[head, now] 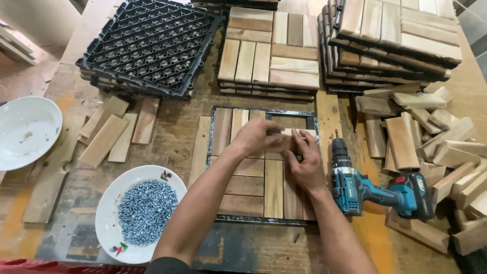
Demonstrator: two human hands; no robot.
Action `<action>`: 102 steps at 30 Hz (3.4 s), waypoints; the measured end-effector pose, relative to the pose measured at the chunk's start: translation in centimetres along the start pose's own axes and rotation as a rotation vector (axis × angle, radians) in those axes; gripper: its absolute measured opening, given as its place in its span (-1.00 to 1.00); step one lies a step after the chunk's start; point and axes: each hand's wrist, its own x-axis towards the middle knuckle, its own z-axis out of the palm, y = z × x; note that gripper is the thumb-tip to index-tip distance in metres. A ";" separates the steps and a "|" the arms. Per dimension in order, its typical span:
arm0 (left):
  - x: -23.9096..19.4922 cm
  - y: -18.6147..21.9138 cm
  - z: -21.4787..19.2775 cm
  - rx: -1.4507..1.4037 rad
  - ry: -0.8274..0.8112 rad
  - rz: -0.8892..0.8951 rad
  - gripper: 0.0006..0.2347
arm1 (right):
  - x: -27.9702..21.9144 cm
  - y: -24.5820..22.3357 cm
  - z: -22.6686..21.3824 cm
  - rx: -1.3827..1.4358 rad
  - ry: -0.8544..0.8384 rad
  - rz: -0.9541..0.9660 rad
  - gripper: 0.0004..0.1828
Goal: Assembling wooden deck tiles by placing slats into a plastic grid and fastening them with screws using a power drill.
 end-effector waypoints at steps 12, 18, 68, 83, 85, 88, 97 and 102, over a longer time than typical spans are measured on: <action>0.8 -1.5 2.7 0.222 0.416 -0.101 -0.28 | 6.6 8.3 1.3 -0.263 0.026 -0.134 -0.72; 0.4 -1.1 2.2 0.337 0.337 -0.058 -0.28 | 9.2 12.1 0.7 -0.118 -0.214 -0.226 -0.58; -1.7 3.8 3.1 0.570 -0.211 -0.187 -0.09 | 20.4 -4.9 1.2 -0.192 0.596 -0.401 -0.33; -2.1 2.0 5.5 0.323 0.537 -0.188 -0.24 | 10.0 7.4 6.7 -0.458 0.013 -0.342 -0.73; -2.2 1.8 5.2 0.383 0.595 -0.266 -0.23 | 9.6 6.5 6.3 -0.437 -0.035 -0.315 -0.64; -2.0 2.0 5.2 0.374 0.481 -0.296 -0.27 | 9.4 7.3 5.8 -0.233 -0.026 -0.224 -0.65; -1.6 1.0 6.6 0.395 0.580 -0.256 -0.29 | 10.5 8.9 5.4 -0.199 -0.074 -0.254 -0.80; -0.8 0.8 6.6 0.432 0.657 -0.248 -0.29 | 10.4 5.1 4.3 -0.202 -0.098 -0.255 -0.75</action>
